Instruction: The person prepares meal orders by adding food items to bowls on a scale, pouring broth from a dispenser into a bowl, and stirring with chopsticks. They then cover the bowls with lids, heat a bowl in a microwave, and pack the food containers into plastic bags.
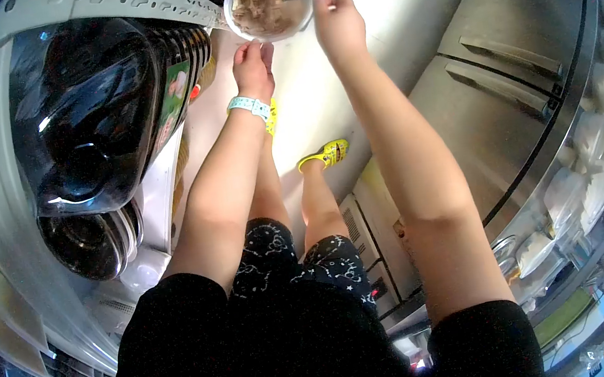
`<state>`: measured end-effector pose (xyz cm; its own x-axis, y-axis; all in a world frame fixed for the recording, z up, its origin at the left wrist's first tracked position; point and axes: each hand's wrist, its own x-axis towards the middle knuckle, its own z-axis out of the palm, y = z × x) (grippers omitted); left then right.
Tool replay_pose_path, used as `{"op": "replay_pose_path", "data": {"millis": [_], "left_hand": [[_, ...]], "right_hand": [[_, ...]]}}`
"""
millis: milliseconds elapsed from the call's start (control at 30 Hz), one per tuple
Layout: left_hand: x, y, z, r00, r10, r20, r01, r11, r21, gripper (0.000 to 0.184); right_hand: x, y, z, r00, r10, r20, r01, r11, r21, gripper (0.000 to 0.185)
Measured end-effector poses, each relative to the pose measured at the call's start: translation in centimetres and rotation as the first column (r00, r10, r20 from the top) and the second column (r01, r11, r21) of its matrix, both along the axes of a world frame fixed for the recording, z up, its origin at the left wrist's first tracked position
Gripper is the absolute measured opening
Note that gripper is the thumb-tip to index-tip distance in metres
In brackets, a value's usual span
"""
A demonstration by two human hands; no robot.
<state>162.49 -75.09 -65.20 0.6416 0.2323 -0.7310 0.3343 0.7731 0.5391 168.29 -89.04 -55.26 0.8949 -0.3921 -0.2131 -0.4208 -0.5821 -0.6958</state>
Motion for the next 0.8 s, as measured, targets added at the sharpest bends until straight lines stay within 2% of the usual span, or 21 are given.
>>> {"op": "replay_pose_path", "data": {"millis": [33, 100, 167, 300, 367, 433, 467, 567, 633, 700, 733, 767, 800], "left_hand": [[0.0, -0.7, 0.3, 0.998, 0.063, -0.029, -0.064, 0.998, -0.004, 0.018], [0.1, -1.9, 0.6, 0.995, 0.094, -0.017, -0.095, 0.995, -0.025, 0.021], [0.4, -3.1, 1.0, 0.980, 0.195, -0.027, -0.196, 0.980, -0.045, 0.021], [0.8, -4.3, 1.3, 0.971, 0.239, -0.011, -0.238, 0.957, -0.166, 0.021], [0.3, -4.1, 1.1, 0.980, 0.196, -0.014, -0.196, 0.964, -0.179, 0.022], [-0.8, -3.0, 0.7, 0.999, -0.041, -0.005, 0.040, 0.987, -0.157, 0.026], [-1.5, -2.1, 0.1, 0.992, -0.127, 0.027, 0.129, 0.989, -0.072, 0.030], [-3.0, 1.3, -0.6, 0.996, -0.089, 0.013, 0.089, 0.995, -0.033, 0.026], [-3.1, 3.4, -0.5, 0.993, -0.111, -0.041, 0.114, 0.991, 0.076, 0.024], [-2.7, 4.7, -0.5, 0.991, -0.127, -0.050, 0.132, 0.985, 0.112, 0.024], [-2.2, 5.1, -0.6, 0.989, -0.140, -0.039, 0.144, 0.978, 0.153, 0.023], [-1.7, 5.3, -0.3, 0.988, -0.153, -0.029, 0.156, 0.969, 0.193, 0.023], [-1.0, 5.1, 0.0, 0.989, -0.147, -0.023, 0.149, 0.968, 0.204, 0.023]], "right_hand": [[-0.9, -0.4, -0.7, 1.000, 0.002, -0.001, -0.002, 1.000, -0.002, 0.032], [-2.8, -1.0, -1.5, 0.989, -0.113, -0.093, 0.131, 0.966, 0.225, 0.028], [-4.9, -1.1, -2.2, 0.985, -0.138, -0.103, 0.160, 0.954, 0.254, 0.026], [-8.6, 0.4, -2.8, 0.954, -0.214, -0.208, 0.285, 0.860, 0.424, 0.021], [-9.4, 1.6, -1.8, 0.892, -0.233, -0.387, 0.411, 0.776, 0.479, 0.019], [-9.6, 2.4, -1.6, 0.852, -0.211, -0.479, 0.467, 0.721, 0.512, 0.018], [-9.5, 2.8, -1.8, 0.832, -0.197, -0.519, 0.495, 0.687, 0.532, 0.020], [-8.9, 4.1, -3.1, 0.844, -0.135, -0.518, 0.478, 0.629, 0.614, 0.024], [-7.8, 5.2, -4.2, 0.830, -0.100, -0.549, 0.499, 0.574, 0.649, 0.028], [-6.9, 6.6, -5.1, 0.776, -0.145, -0.614, 0.623, 0.332, 0.708, 0.031], [-6.5, 6.9, -5.5, 0.763, -0.128, -0.634, 0.643, 0.245, 0.725, 0.026], [-6.4, 7.5, -5.8, 0.761, -0.131, -0.635, 0.646, 0.242, 0.724, 0.026], [-6.1, 8.1, -6.1, 0.753, -0.146, -0.641, 0.658, 0.161, 0.736, 0.024]]}}
